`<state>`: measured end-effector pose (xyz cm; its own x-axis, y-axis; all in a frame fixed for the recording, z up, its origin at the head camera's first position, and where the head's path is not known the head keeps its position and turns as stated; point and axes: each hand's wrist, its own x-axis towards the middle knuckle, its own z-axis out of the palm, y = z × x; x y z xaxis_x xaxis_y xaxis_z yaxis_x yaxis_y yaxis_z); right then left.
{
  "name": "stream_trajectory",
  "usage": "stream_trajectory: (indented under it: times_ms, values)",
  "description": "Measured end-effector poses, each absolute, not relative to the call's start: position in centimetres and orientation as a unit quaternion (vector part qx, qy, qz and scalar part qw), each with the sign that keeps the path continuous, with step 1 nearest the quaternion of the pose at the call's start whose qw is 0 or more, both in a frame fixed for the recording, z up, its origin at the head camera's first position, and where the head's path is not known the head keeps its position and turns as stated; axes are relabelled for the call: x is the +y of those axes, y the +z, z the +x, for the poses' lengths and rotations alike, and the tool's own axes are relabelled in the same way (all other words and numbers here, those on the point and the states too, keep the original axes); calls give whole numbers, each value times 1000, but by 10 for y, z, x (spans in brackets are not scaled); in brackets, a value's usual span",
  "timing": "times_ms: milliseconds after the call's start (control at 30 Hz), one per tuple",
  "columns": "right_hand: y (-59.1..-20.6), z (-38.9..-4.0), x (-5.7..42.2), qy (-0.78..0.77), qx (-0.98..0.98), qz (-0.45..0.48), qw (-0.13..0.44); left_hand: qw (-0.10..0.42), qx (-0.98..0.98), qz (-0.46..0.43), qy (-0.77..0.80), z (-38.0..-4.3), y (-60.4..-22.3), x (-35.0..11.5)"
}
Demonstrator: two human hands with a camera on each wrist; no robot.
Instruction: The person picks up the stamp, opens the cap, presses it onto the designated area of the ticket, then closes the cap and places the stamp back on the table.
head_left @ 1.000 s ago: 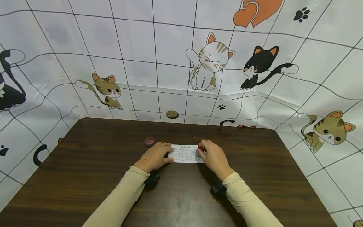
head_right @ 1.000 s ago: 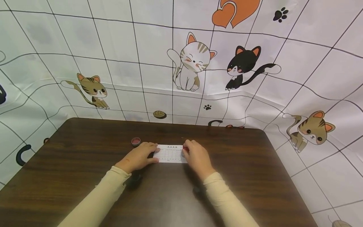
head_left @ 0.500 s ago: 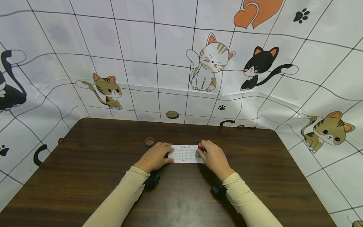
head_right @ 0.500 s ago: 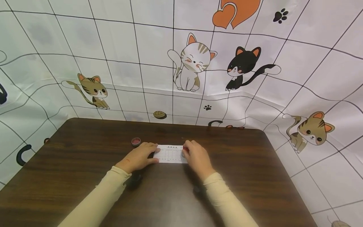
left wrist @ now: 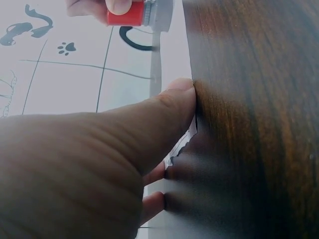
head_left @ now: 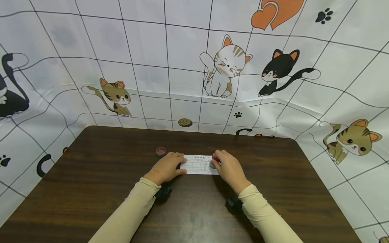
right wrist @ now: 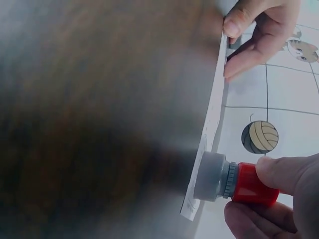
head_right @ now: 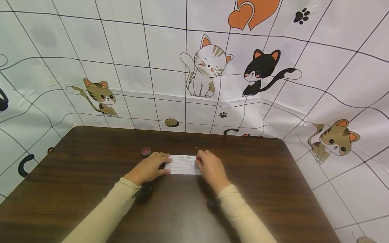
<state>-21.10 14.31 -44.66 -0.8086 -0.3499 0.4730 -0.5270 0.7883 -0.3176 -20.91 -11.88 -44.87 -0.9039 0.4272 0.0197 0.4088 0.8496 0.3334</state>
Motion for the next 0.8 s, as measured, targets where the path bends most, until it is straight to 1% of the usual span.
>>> stream_trajectory:
  times_ms: [300, 500, 700, 800]
  values:
    - [-445, -212, 140, 223, -924, 233, 205, 27, 962, 216, 165, -210, -448, -119]
    - [-440, -210, 143, 245, -928, 218, 175, 28, 962, 217, 166, -210, -448, -119]
    - [-443, -212, 144, 225, -929, 236, 175, 24, 963, 215, 163, -210, -450, -119]
    - [-442, -213, 144, 238, -929, 229, 169, 23, 963, 216, 162, -210, -451, -119]
